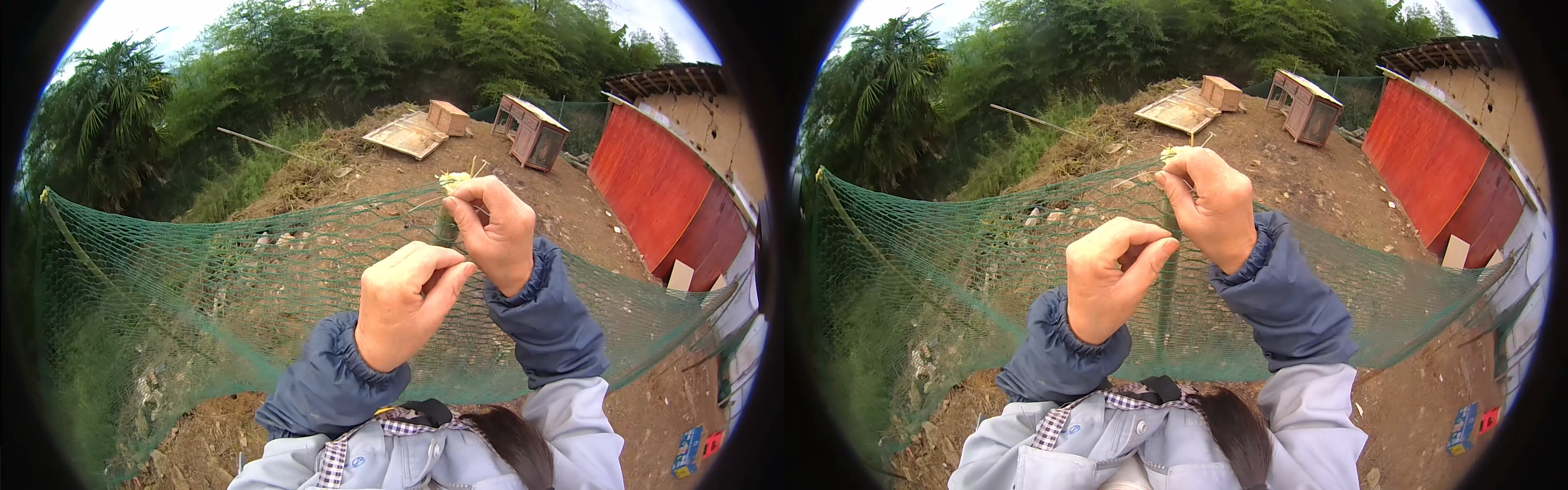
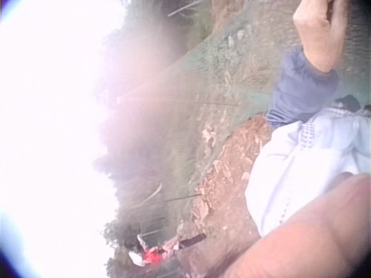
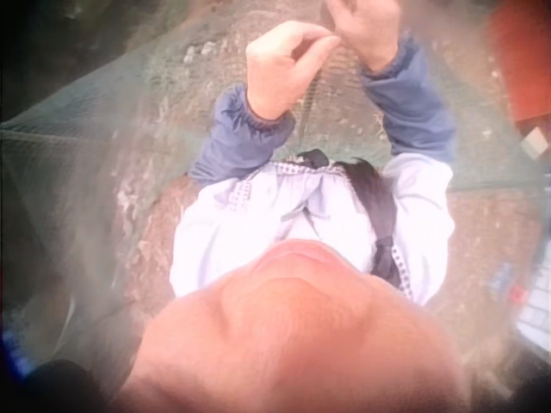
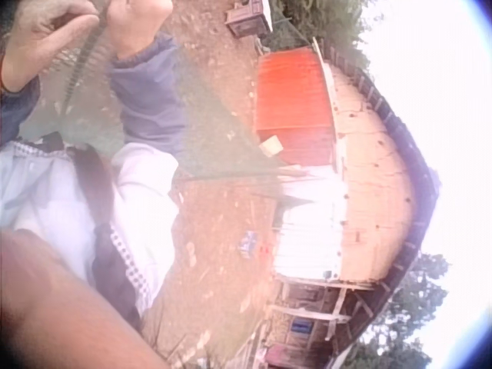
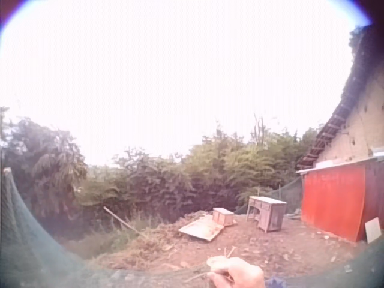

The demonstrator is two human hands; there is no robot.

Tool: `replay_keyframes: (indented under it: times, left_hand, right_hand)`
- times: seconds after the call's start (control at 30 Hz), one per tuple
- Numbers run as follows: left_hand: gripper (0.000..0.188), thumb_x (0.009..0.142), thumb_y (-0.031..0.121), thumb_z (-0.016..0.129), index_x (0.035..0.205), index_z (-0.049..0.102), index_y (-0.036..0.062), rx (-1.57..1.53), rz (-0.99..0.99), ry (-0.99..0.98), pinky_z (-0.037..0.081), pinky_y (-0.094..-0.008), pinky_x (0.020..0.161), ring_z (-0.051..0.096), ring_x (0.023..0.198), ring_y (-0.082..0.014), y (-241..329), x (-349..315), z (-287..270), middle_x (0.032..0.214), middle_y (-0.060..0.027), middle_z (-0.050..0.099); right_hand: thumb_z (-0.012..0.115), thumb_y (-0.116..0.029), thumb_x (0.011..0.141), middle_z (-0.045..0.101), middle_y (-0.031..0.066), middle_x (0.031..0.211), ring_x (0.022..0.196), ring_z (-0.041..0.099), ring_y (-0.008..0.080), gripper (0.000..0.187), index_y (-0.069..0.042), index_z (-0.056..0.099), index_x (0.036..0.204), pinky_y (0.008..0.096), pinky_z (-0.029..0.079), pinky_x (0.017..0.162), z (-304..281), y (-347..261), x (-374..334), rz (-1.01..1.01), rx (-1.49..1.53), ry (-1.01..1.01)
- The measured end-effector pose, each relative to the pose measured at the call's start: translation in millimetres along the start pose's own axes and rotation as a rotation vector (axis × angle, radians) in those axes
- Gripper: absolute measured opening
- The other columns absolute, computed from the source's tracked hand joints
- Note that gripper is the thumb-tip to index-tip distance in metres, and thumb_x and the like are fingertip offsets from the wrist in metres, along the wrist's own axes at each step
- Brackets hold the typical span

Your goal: The person repairs a green mesh fence by attaching it to a bamboo pole using metal wire. They wrap the wire around the pole and mesh, twist it to secure the connection, and repeat the process at multiple points along the fence line.

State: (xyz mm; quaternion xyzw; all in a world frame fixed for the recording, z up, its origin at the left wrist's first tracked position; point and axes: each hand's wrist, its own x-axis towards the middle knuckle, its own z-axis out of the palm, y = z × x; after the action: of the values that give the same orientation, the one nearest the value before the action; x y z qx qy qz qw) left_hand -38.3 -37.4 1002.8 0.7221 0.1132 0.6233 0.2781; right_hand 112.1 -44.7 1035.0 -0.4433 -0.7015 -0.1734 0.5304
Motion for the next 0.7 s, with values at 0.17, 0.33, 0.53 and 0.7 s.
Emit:
replay_keyframes:
  times: [0.17, 0.33, 0.53, 0.7]
  left_hand:
    - [0.022, 0.077, -0.002, 0.066, 0.099, 0.064, -0.0001, -0.124, -0.236, 0.166, 0.050, -0.0252, 0.060, 0.064, 0.067, -0.0149, -42, 12, 14, 0.086, -0.0118, 0.064]
    - [0.024, 0.078, -0.002, 0.066, 0.102, 0.063, 0.0010, -0.001, 0.181, 0.152, 0.049, -0.0249, 0.062, 0.062, 0.069, -0.0134, -50, 21, 23, 0.088, -0.0098, 0.064]
    - [0.008, 0.087, 0.006, 0.062, 0.092, 0.060, 0.0003, -0.474, -0.334, 0.218, 0.043, -0.0203, 0.050, 0.054, 0.058, -0.0058, -41, 20, 27, 0.074, -0.0023, 0.060]
    - [0.009, 0.089, 0.009, 0.060, 0.091, 0.058, 0.0003, -0.624, -0.403, 0.255, 0.041, -0.0173, 0.045, 0.052, 0.053, -0.0038, -43, 15, 26, 0.065, -0.0001, 0.057]
  right_hand:
    - [0.067, 0.002, 0.080, 0.064, 0.0058, 0.083, 0.071, 0.057, 0.0056, 0.011, 0.000, 0.056, 0.085, 0.0202, 0.048, 0.061, -2, 3, -15, 0.121, 0.164, 0.085]
    - [0.067, -0.001, 0.081, 0.065, 0.0062, 0.086, 0.069, 0.057, 0.0071, 0.010, -0.001, 0.057, 0.084, 0.0208, 0.046, 0.060, -8, -3, -19, 0.152, 0.267, 0.085]
    - [0.062, -0.003, 0.083, 0.064, 0.0085, 0.092, 0.082, 0.059, 0.0141, 0.005, -0.001, 0.057, 0.084, 0.0269, 0.047, 0.072, -30, 11, -14, 0.151, 0.122, 0.118]
    - [0.057, -0.006, 0.087, 0.064, 0.0077, 0.094, 0.085, 0.057, 0.0097, 0.005, -0.001, 0.057, 0.086, 0.0230, 0.044, 0.078, -34, 25, -19, 0.397, 0.210, -0.018]
